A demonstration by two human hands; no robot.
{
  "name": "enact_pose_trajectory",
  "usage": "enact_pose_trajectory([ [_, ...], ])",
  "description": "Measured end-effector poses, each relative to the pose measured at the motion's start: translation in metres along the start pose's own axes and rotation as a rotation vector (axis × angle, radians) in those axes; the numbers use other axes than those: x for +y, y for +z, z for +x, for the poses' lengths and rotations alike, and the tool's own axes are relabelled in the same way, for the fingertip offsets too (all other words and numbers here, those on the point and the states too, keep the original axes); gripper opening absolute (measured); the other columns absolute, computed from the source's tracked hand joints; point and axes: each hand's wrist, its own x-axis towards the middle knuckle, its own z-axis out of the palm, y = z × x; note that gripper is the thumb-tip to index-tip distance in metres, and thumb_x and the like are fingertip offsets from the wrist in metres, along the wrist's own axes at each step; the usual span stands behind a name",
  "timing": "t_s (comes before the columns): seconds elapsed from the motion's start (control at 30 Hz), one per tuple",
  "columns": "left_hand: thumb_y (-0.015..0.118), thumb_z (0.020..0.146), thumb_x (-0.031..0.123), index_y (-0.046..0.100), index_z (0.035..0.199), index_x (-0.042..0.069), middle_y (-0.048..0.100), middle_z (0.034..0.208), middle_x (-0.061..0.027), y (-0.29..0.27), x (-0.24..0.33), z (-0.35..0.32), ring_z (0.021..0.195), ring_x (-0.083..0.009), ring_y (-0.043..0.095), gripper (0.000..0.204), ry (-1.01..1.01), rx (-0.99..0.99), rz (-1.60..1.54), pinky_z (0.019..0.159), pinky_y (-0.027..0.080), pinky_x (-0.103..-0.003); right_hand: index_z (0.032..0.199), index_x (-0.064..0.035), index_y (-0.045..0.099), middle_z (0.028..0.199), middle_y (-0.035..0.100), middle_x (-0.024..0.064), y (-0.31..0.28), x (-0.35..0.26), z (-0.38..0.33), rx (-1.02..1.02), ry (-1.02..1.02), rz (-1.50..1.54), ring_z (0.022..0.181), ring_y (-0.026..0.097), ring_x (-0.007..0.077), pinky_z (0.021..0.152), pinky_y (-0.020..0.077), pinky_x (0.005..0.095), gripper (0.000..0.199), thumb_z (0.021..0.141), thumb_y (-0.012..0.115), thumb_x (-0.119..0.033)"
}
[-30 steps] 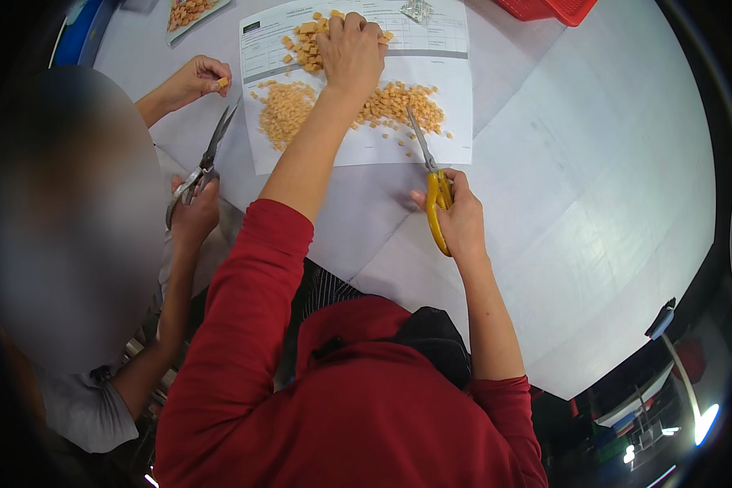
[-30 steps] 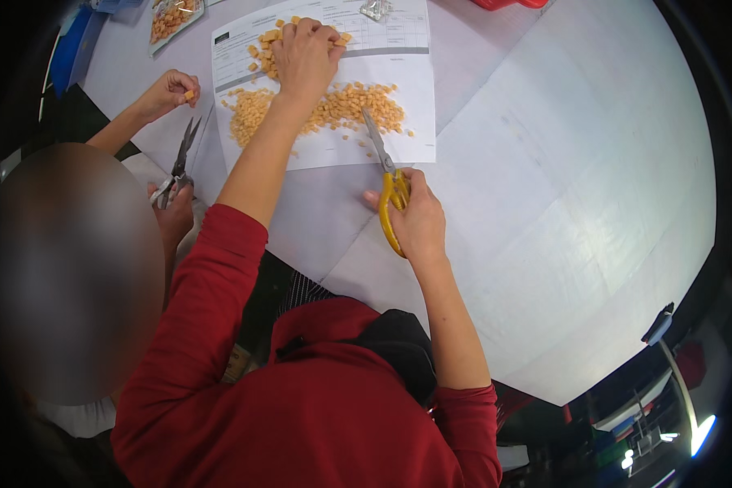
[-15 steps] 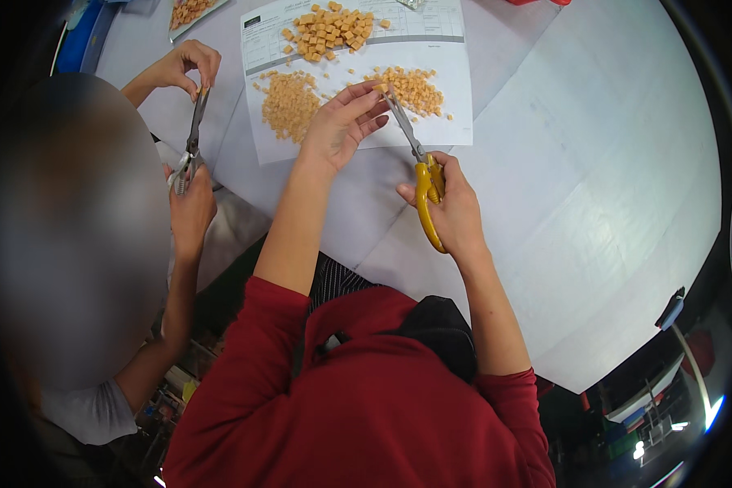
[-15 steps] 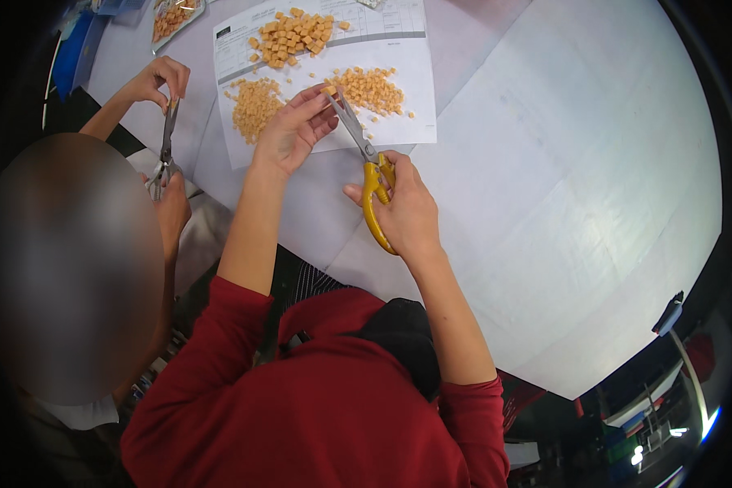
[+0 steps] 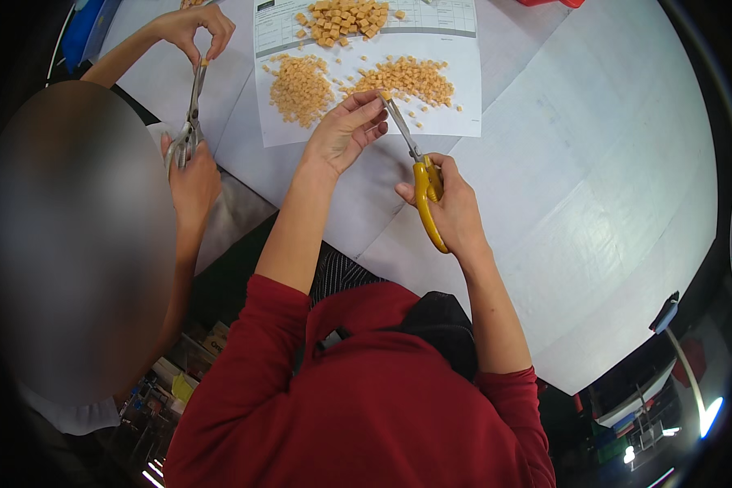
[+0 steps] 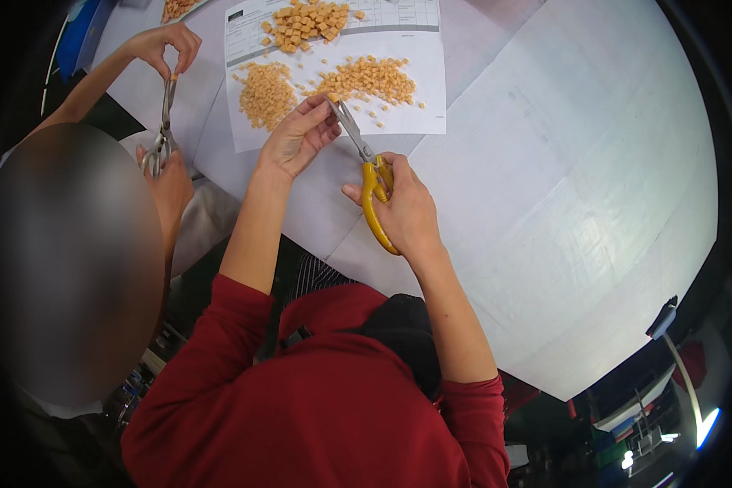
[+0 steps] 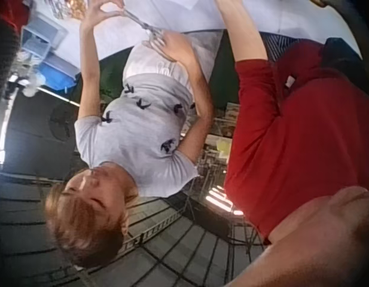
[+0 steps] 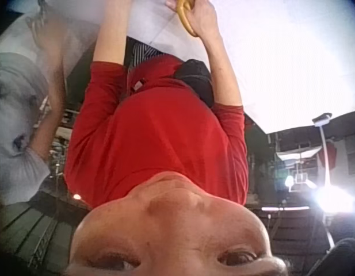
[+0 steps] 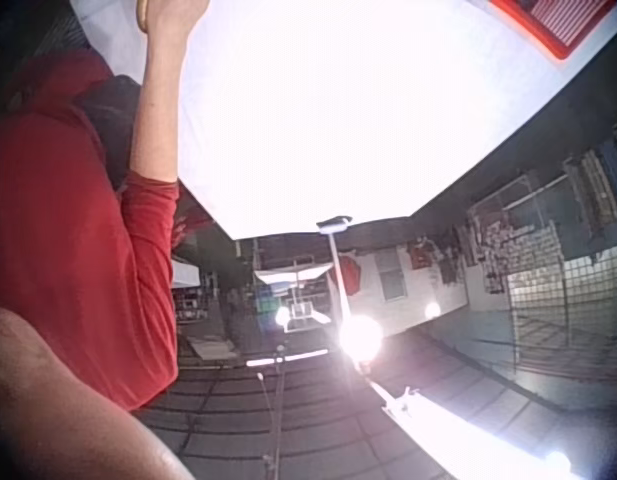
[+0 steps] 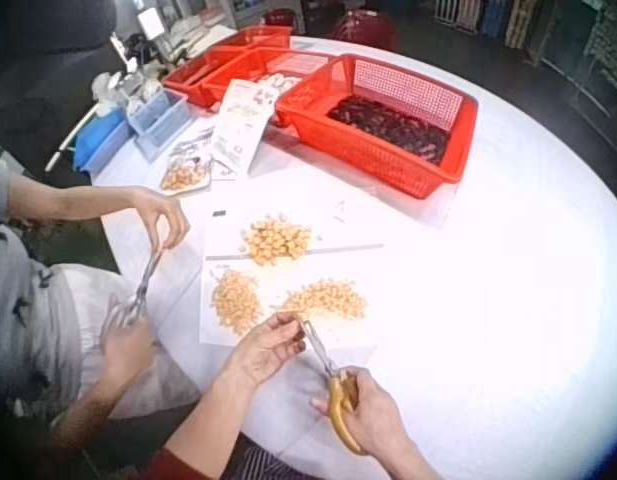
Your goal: The person walks to a table and sits down. Using yellow-handled scissors, they repeatedly pick up small yellow food pieces from a sheet of paper and cut them into smaller pieces, placing the cut pieces back onto the paper. Another person at the table performs the same task with silver scissors.
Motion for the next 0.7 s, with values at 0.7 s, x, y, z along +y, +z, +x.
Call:
enact_pose_trajectory([
  [0.7, 0.071, 0.086, 0.011, 0.064, 0.105, 0.001, 0.067, 0.094, -0.0061, -0.003, -0.019, 0.0, 0.083, -0.0143, 0.065, 0.022, 0.04, 0.213, 0.219, 0.077, 0.055, -0.027, 0.109, 0.0019, 0.055, 0.086, 0.067, 0.0238, 0.009, 0.016, 0.006, -0.03, 0.075, -0.046, 0.084, 0.066, 0.0394, 0.072, 0.0516, 0.0429, 0.066, 0.076, 0.076, -0.05],
])
